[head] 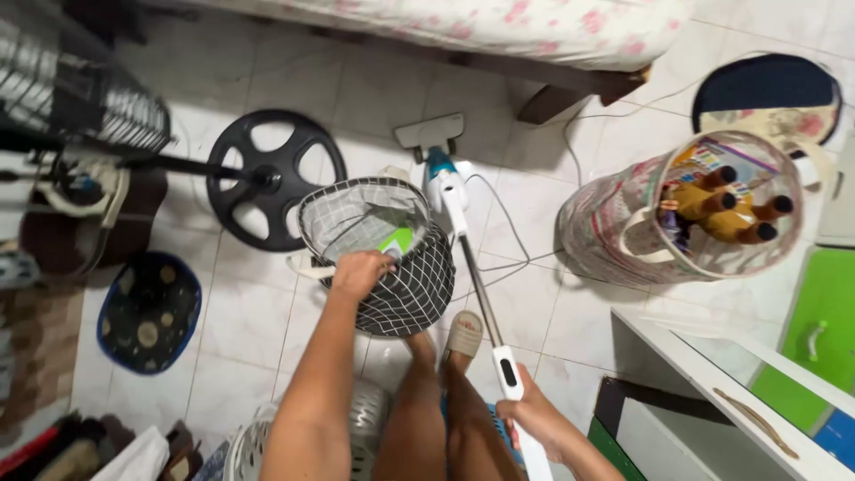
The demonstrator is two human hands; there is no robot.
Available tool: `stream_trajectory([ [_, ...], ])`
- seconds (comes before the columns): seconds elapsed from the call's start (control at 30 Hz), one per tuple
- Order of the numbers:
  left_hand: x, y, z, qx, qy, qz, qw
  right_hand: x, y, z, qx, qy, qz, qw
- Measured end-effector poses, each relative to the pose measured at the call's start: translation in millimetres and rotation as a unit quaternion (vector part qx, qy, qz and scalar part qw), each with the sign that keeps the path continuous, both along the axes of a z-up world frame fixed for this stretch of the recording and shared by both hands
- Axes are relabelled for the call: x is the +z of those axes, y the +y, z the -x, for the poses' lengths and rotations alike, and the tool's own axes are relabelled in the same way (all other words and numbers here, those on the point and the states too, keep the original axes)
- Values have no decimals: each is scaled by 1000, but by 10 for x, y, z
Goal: The person vacuums a tiled bedroom floor using a corded stick vacuum. They move a laundry basket and a standing fan to reach areas underneath, then vacuum around the bed and other furniture. The person also picks up a small mat and places it aside before continuing to vacuum.
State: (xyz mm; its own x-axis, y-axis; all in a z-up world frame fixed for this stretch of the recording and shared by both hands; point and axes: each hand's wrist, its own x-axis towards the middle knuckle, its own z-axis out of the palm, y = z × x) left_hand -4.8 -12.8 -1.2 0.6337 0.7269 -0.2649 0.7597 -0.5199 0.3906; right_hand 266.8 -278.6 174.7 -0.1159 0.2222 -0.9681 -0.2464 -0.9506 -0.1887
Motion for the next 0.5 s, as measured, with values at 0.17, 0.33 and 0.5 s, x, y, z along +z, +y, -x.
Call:
stream_trajectory([
  [0.17,-312,-647,146,62,0,35,997,-457,481,32,-5,-19,-60,998],
  [0.33,-623,-1160,32,75,44,59,994,-806,1633,251,-36,-6,-163,986],
  [0.5,-592,-1517,-92,134,109,141,975,-1694,2523,386,-65,61,-228,970],
])
